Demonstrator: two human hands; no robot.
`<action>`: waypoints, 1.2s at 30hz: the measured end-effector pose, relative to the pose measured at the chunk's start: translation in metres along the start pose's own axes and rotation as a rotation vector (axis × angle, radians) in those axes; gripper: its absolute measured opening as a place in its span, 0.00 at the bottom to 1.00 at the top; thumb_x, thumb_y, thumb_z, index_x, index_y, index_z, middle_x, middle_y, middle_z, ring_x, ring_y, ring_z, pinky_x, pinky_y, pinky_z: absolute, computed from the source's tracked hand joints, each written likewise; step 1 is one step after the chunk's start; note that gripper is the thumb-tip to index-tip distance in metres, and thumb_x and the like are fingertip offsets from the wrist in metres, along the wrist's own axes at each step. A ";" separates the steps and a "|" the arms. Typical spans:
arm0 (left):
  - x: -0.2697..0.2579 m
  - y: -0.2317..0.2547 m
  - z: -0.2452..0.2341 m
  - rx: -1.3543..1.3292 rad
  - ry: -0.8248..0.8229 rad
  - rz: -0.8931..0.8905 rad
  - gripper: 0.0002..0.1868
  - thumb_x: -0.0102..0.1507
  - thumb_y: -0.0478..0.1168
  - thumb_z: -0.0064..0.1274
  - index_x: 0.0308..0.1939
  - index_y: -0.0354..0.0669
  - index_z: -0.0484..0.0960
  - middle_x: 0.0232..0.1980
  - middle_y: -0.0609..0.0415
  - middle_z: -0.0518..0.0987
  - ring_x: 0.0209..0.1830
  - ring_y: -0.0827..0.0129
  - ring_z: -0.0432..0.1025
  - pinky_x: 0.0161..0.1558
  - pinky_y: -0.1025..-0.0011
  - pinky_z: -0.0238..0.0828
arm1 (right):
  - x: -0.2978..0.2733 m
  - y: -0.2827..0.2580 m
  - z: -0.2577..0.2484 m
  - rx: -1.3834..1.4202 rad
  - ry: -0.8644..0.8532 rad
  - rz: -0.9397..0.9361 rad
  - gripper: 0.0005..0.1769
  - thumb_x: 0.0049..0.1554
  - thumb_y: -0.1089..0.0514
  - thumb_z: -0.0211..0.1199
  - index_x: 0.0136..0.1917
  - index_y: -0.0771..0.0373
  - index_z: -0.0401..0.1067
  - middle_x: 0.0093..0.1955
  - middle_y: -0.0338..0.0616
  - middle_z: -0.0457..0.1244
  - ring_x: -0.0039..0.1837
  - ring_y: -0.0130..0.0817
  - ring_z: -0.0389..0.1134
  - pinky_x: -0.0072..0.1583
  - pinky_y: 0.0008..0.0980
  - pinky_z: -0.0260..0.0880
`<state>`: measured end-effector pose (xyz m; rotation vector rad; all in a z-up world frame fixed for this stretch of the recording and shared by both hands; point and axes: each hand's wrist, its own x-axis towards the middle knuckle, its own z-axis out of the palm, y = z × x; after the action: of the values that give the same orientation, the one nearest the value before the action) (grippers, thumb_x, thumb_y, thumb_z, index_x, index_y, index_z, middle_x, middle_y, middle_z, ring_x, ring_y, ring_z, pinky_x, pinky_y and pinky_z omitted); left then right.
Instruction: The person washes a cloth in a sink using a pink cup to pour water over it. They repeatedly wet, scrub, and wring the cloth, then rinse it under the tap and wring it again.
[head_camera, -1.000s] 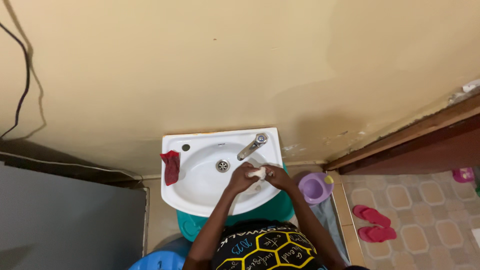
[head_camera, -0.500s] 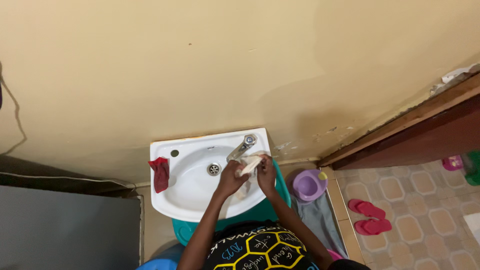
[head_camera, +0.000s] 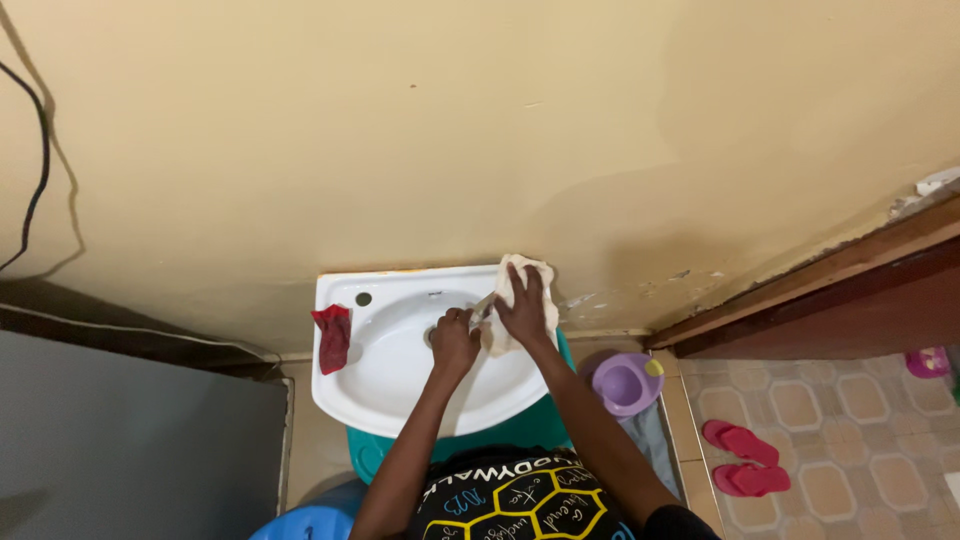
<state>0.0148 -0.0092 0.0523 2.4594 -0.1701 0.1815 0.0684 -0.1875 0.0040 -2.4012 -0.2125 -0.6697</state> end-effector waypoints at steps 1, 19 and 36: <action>0.001 -0.004 0.003 -0.010 0.014 -0.006 0.21 0.54 0.36 0.63 0.51 0.39 0.84 0.49 0.43 0.81 0.45 0.49 0.75 0.43 0.53 0.73 | 0.005 0.000 -0.001 -0.003 -0.005 0.000 0.36 0.54 0.49 0.69 0.72 0.61 0.65 0.70 0.66 0.56 0.71 0.64 0.57 0.69 0.52 0.60; 0.009 -0.031 0.027 -0.121 0.144 -0.029 0.11 0.52 0.33 0.63 0.39 0.44 0.89 0.36 0.47 0.81 0.38 0.52 0.76 0.43 0.57 0.73 | 0.022 0.015 0.013 0.532 0.084 0.435 0.21 0.59 0.51 0.70 0.59 0.67 0.76 0.60 0.46 0.66 0.62 0.37 0.67 0.64 0.32 0.66; 0.010 -0.036 0.033 -0.165 0.192 -0.004 0.11 0.51 0.31 0.65 0.37 0.42 0.90 0.35 0.44 0.82 0.36 0.51 0.78 0.42 0.58 0.74 | -0.064 -0.035 0.014 0.489 0.217 0.698 0.24 0.64 0.49 0.61 0.68 0.66 0.70 0.64 0.54 0.68 0.65 0.44 0.66 0.67 0.36 0.63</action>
<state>0.0341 -0.0030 0.0063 2.2632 -0.0929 0.3851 0.0086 -0.1499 -0.0196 -1.7434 0.4827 -0.4653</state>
